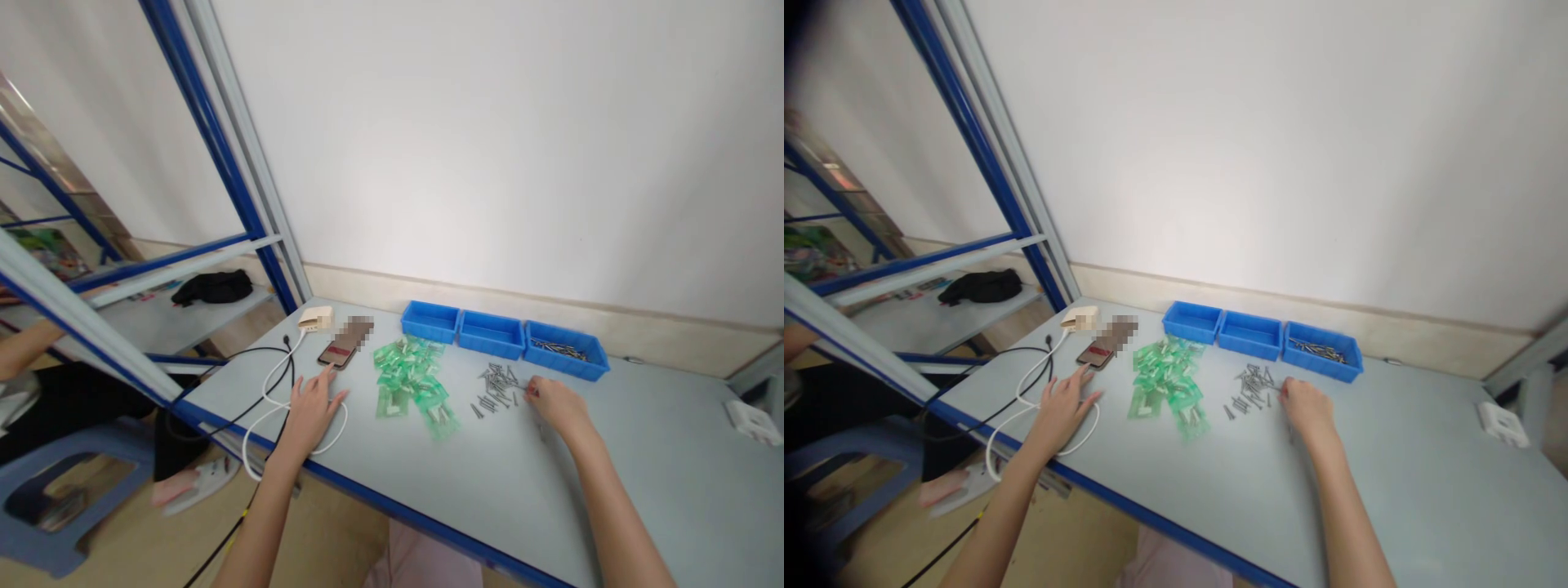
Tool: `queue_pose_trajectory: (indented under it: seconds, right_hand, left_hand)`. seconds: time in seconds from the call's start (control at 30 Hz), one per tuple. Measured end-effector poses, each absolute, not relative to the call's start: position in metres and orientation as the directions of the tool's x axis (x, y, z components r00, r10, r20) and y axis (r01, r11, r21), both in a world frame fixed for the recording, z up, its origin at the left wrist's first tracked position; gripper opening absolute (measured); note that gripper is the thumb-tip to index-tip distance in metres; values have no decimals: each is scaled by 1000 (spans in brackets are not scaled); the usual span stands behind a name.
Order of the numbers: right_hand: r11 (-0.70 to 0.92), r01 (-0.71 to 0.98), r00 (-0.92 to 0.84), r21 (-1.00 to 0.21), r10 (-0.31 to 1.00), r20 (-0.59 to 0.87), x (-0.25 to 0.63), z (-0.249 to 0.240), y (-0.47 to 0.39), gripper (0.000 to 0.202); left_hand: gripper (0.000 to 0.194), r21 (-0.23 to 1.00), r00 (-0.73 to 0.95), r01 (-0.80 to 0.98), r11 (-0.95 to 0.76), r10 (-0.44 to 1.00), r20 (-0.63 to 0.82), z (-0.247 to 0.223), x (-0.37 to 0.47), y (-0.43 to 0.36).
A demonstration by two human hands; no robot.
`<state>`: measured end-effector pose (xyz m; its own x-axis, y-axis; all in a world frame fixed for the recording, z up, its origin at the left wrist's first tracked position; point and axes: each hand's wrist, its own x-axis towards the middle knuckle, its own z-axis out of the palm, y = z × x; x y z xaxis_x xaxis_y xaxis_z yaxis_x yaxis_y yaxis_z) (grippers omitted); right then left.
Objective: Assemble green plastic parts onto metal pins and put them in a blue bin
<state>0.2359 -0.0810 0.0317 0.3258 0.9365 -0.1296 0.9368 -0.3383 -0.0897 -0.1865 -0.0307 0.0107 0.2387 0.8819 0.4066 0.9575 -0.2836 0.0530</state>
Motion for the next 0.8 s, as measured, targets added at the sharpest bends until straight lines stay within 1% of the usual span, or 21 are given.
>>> queue_pose_trajectory:
  seconds: [0.23,0.37,0.47,0.6,0.7,0.8]
  right_hand:
    - [-355,922,329,-158,929,-166,235,34,-79,29]
    - [-344,926,317,-156,933,-173,234,35,-79,27]
    - [-333,928,305,-164,936,-175,232,36,-79,28]
    - [-326,928,304,-180,942,-143,226,34,-78,29]
    - [-287,934,260,-214,955,-143,222,31,-77,22]
    - [-255,936,223,-242,963,-151,217,31,-76,12]
  left_hand:
    - [43,-41,220,972,-230,841,495,22,-184,-25]
    - [44,-59,222,974,-221,853,472,18,-185,-23]
    - [45,-37,208,976,-213,879,430,14,-185,-16]
    - [46,7,189,978,-208,901,390,19,-180,1]
    - [48,79,189,971,-228,923,335,30,-168,14]
    - [49,146,226,946,-290,912,342,42,-144,17]
